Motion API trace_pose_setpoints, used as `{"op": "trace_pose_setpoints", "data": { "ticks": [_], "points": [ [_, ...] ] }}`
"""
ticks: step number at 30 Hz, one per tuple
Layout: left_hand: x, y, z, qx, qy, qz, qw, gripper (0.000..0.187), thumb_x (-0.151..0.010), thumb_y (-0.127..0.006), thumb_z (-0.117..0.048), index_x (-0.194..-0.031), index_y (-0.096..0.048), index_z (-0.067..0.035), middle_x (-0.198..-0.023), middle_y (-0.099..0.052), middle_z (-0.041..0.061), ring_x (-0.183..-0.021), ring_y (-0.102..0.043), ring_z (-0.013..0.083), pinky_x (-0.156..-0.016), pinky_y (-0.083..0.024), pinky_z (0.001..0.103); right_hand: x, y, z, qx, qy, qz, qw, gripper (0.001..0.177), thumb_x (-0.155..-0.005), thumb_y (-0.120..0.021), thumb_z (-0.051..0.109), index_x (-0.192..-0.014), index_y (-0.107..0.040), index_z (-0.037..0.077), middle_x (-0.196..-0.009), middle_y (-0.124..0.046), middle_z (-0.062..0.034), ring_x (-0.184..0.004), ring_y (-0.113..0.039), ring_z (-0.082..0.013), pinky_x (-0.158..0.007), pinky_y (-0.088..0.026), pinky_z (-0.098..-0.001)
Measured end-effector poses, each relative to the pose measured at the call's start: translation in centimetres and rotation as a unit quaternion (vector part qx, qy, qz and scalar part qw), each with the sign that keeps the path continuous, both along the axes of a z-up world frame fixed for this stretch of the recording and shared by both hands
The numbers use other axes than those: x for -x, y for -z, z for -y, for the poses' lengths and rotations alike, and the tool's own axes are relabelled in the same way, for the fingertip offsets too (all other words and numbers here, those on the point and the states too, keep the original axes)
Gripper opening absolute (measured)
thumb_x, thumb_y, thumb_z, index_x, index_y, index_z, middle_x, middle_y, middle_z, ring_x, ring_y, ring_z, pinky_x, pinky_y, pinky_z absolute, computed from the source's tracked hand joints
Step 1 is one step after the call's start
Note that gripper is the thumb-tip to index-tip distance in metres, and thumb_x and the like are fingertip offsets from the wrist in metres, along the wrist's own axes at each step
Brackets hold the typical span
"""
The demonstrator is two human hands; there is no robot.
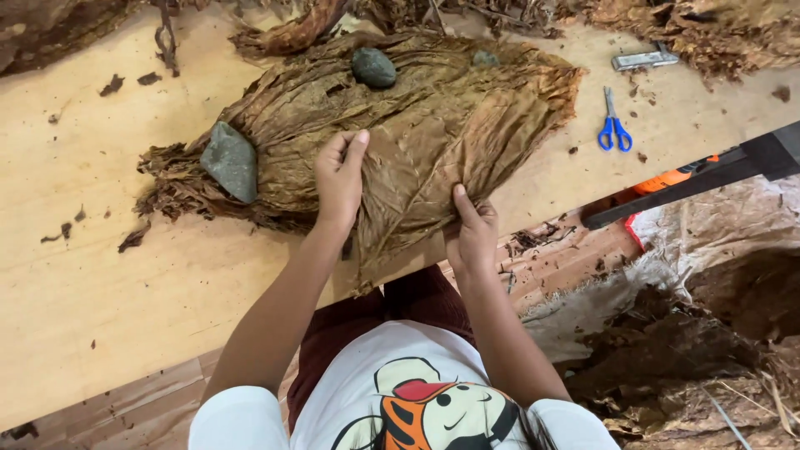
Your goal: The person repeatedly lifts, folds, and presses a large bundle of dried fibrous material on a wooden table using both hands. They place and reposition several smooth stones on the bundle to hold it in place while continuing to manipulate the fibers.
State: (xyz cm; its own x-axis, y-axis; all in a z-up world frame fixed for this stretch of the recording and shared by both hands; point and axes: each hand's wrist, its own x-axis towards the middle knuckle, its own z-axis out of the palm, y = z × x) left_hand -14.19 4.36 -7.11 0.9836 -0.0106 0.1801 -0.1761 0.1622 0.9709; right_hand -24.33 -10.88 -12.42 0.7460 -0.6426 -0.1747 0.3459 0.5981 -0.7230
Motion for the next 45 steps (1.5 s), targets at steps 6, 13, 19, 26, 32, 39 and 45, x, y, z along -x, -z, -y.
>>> {"op": "trace_pose_setpoints", "data": {
  "ticks": [6,13,19,26,32,39,45],
  "points": [
    [-1.2,-0.2,0.8,-0.072,0.108,-0.051,0.990,0.047,-0.089,-0.065,-0.050,-0.108,-0.064,-0.007,-0.096,-0.065,0.010,-0.094,-0.060,0.0199,-0.088,-0.046,0.041,0.5,-4.1,-1.8,0.111,0.014,0.003,0.994,0.016,-0.085,-0.068,-0.001,-0.099,-0.065,0.004,-0.090,-0.070,-0.0102,-0.085,-0.071,-0.0222,-0.077,-0.059,-0.0371],
    [-5.9,-7.9,4.5,0.019,0.150,-0.110,0.982,0.016,-0.086,-0.065,-0.017,-0.099,-0.064,-0.009,-0.089,-0.068,0.003,-0.076,-0.063,0.0143,-0.080,-0.052,0.024,-2.6,-10.1,1.8,0.186,-0.049,-0.051,0.980,0.043,-0.088,-0.062,0.012,-0.128,-0.048,0.000,-0.117,-0.060,-0.0122,-0.110,-0.059,-0.0241,-0.104,-0.051,-0.0310],
    [-9.2,-10.0,3.1,0.082,0.065,0.115,0.988,0.035,-0.089,-0.065,-0.028,-0.117,-0.059,-0.009,-0.117,-0.065,0.008,-0.108,-0.061,0.0220,-0.098,-0.044,0.035,-7.4,-15.9,3.4,0.283,-0.079,0.274,0.916,0.016,-0.095,-0.065,0.007,-0.110,-0.062,0.007,-0.099,-0.063,-0.0022,-0.092,-0.058,-0.0148,-0.088,-0.051,-0.0222],
    [-8.1,-2.7,-1.4,-0.073,0.046,-0.092,0.992,0.055,-0.089,-0.048,-0.052,-0.127,-0.033,-0.016,-0.124,-0.053,0.020,-0.110,-0.055,0.0338,-0.092,-0.041,0.051,-9.4,-5.6,1.7,0.138,-0.111,-0.071,0.982,0.072,-0.077,-0.077,0.016,-0.138,-0.041,0.002,-0.132,-0.053,-0.0234,-0.119,-0.054,-0.0356,-0.097,-0.046,-0.0465],
    [3.5,-5.1,-1.8,-0.203,0.170,-0.021,0.964,0.044,-0.095,-0.054,-0.021,-0.134,-0.035,-0.014,-0.138,-0.037,0.025,-0.130,-0.035,0.0469,-0.107,-0.029,0.059,-5.3,-9.1,-1.3,0.378,-0.198,-0.139,0.893,0.096,-0.086,-0.077,0.013,-0.152,-0.008,0.004,-0.155,-0.005,-0.0280,-0.143,-0.001,-0.0447,-0.115,-0.005,-0.0576],
    [3.6,-2.9,-2.6,-0.105,0.037,0.019,0.994,0.035,-0.086,-0.056,0.003,-0.117,-0.067,-0.009,-0.111,-0.065,0.012,-0.112,-0.057,0.0221,-0.103,-0.039,0.038,-6.8,0.8,4.7,0.199,-0.149,-0.019,0.968,0.068,-0.080,-0.072,-0.009,-0.139,-0.039,-0.001,-0.076,-0.060,-0.0076,-0.058,-0.064,-0.0191,-0.047,-0.056,-0.0271],
    [3.2,-0.7,-2.1,-0.073,0.128,0.014,0.989,0.061,-0.087,-0.066,-0.006,-0.143,-0.041,-0.005,-0.129,-0.045,0.026,-0.129,-0.039,0.0399,-0.111,-0.025,0.054,-5.5,-0.2,3.3,0.049,-0.108,-0.046,0.992,0.038,-0.077,-0.077,-0.004,-0.110,-0.060,0.003,-0.076,-0.057,-0.0006,-0.065,-0.067,-0.0186,-0.058,-0.063,-0.0375]
  ]
}}
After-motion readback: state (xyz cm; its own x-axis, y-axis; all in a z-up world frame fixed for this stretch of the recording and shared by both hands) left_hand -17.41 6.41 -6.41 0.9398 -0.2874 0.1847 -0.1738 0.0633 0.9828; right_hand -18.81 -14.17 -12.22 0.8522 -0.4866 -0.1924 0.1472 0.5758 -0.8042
